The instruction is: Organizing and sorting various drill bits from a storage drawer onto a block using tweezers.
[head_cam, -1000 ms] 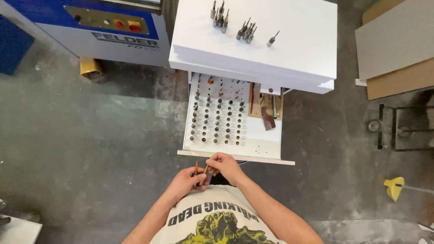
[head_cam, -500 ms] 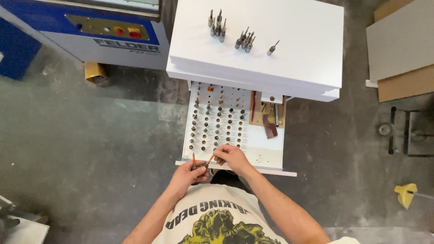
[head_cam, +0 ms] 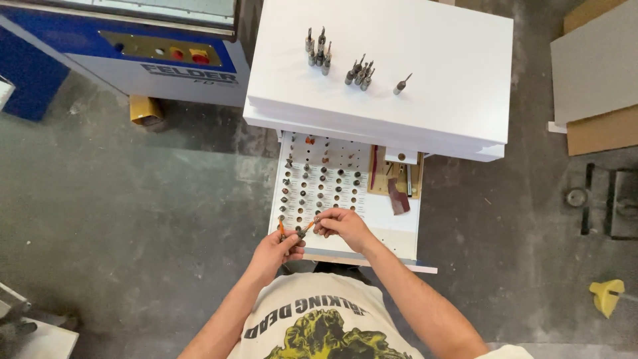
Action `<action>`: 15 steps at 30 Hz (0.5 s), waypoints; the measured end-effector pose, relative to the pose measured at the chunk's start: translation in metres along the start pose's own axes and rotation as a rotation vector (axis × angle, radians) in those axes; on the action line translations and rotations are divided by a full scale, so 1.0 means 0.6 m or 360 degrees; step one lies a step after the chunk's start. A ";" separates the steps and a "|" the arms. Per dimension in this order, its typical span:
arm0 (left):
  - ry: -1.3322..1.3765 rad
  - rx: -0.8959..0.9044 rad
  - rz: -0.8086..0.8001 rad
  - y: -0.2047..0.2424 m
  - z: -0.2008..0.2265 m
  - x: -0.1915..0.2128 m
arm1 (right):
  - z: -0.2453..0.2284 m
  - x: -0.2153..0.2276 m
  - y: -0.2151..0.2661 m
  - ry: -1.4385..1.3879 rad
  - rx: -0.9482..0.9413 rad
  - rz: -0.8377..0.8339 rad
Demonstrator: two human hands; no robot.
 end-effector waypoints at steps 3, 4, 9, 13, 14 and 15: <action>0.0030 0.0003 -0.0047 -0.019 -0.025 0.004 | 0.013 0.006 -0.005 -0.0030 0.0034 -0.0004; 0.0028 0.0007 -0.0048 -0.024 -0.030 0.007 | 0.012 0.006 -0.004 -0.0033 0.0033 -0.0001; -0.0036 0.0037 -0.0101 -0.013 -0.022 0.000 | 0.012 0.006 -0.002 -0.0007 0.0004 0.0027; -0.0083 0.0034 -0.0100 -0.021 -0.036 0.005 | 0.020 0.014 -0.002 0.0104 -0.0037 0.0054; -0.0121 0.0018 -0.0080 -0.023 -0.039 0.006 | 0.023 0.017 -0.003 0.0145 -0.0083 0.0049; -0.0159 0.0001 -0.0061 -0.025 -0.041 0.007 | 0.026 0.020 -0.004 0.0187 -0.0129 0.0045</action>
Point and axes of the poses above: each hand's wrist, its own y-axis away from the middle knuckle, its own x-axis out of the back of the hand, z = x × y, the point moved 1 cm from there along -y, towards the middle knuckle, and after that the axes turned 5 degrees about y, right-handed, at the moved point
